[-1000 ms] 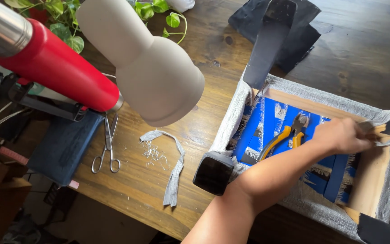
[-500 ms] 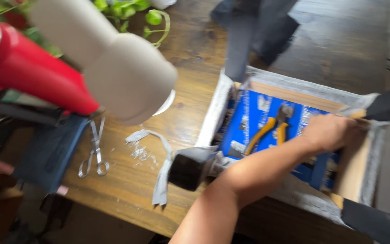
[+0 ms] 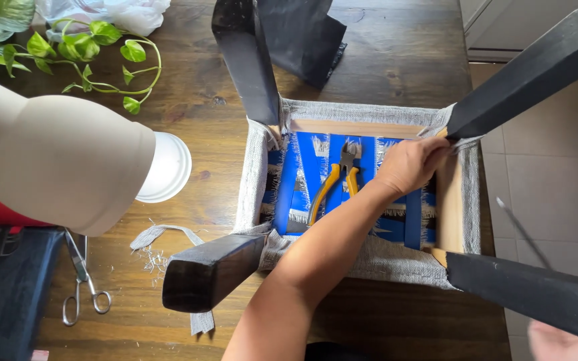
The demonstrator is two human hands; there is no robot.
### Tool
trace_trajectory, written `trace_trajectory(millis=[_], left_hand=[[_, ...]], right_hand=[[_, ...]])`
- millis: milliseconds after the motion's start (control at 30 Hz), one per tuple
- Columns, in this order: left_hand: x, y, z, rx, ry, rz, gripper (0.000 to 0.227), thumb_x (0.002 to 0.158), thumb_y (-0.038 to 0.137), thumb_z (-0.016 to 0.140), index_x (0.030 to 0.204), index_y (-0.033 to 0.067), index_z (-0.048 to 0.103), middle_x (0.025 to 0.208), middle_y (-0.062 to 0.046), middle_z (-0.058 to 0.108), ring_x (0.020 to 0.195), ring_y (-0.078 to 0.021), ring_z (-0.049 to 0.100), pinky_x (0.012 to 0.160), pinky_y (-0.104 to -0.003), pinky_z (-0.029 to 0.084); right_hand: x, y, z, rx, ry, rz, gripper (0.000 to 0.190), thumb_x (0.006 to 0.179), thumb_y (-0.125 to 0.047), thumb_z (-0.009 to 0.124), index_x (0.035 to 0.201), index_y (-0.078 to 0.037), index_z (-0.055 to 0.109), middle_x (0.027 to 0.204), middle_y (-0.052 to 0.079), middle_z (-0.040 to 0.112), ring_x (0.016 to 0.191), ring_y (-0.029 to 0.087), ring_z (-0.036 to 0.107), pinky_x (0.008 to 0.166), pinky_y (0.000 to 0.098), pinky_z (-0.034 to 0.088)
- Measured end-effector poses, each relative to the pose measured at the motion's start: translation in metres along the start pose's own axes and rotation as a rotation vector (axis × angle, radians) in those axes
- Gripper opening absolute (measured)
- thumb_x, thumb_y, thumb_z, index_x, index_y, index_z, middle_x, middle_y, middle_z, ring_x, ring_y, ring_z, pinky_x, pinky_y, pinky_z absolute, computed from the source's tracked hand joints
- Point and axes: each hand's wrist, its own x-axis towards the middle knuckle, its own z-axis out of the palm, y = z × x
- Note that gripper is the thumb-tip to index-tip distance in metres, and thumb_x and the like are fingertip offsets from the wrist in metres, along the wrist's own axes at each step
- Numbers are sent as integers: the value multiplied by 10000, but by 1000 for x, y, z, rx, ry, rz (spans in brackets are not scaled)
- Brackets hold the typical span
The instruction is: The person uses pliers to pull staples from the underside of an overturned chair seat. They then use a staple gun to attach a grey fabric strip to the wooden frame. Finally, they fold and arrange the fabric strip on the table.
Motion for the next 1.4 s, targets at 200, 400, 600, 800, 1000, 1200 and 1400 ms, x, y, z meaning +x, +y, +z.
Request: trace_trajectory(millis=[200,400,600,800,1000,1200,1400], left_hand=[[-2,15,1,-282,58,-147,243,935,315,600,1071,181,750,942,-112,805,868,-396,744,722,-453,537],[-6,26,9,-268,118,-283,301,969,329,546,1116,156,744,957,-158,795,860,-420,737,774,-487,553],[-5,17,-2,-741,167,-393,223,873,95,774,1063,124,662,1069,-94,786,1052,-213,770,934,-314,629],[4,-12,8,-996,69,-375,245,769,87,832,985,84,716,892,-88,788,862,-100,730,833,-252,610],[1,7,-10,-1038,42,-422,212,780,52,823,910,63,656,834,-122,760,796,-147,723,735,-310,659],[0,21,-15,-630,127,-493,136,843,198,780,886,167,655,886,-26,778,872,-165,748,781,-321,562],[-2,29,-38,-416,19,-489,139,911,247,689,998,139,675,944,-91,810,879,-309,743,764,-427,547]], right_hand=[[96,116,-160,-104,-143,64,600,1200,-479,508,642,-291,393,936,-12,622,1017,166,714,951,273,673],[83,136,-198,-110,-193,10,528,1204,-413,422,712,-242,335,1235,171,742,1268,260,773,1000,300,693],[96,148,-212,-482,-162,316,697,1086,-621,113,1482,-148,439,1496,27,510,1337,186,492,1204,285,364],[163,168,-285,-666,-493,45,518,989,-4,361,1468,189,401,1496,366,451,1407,437,430,1284,509,278],[18,198,-208,-1228,-328,-661,770,574,114,919,1302,32,681,1226,229,701,1106,311,678,1054,360,509],[-5,206,-196,-1330,-503,-1314,371,673,-128,906,934,95,765,1405,228,611,1288,393,606,1131,442,519],[-11,204,-185,-1241,-616,-1374,384,655,-181,925,939,-6,735,1355,200,655,1255,355,627,1099,439,530]])
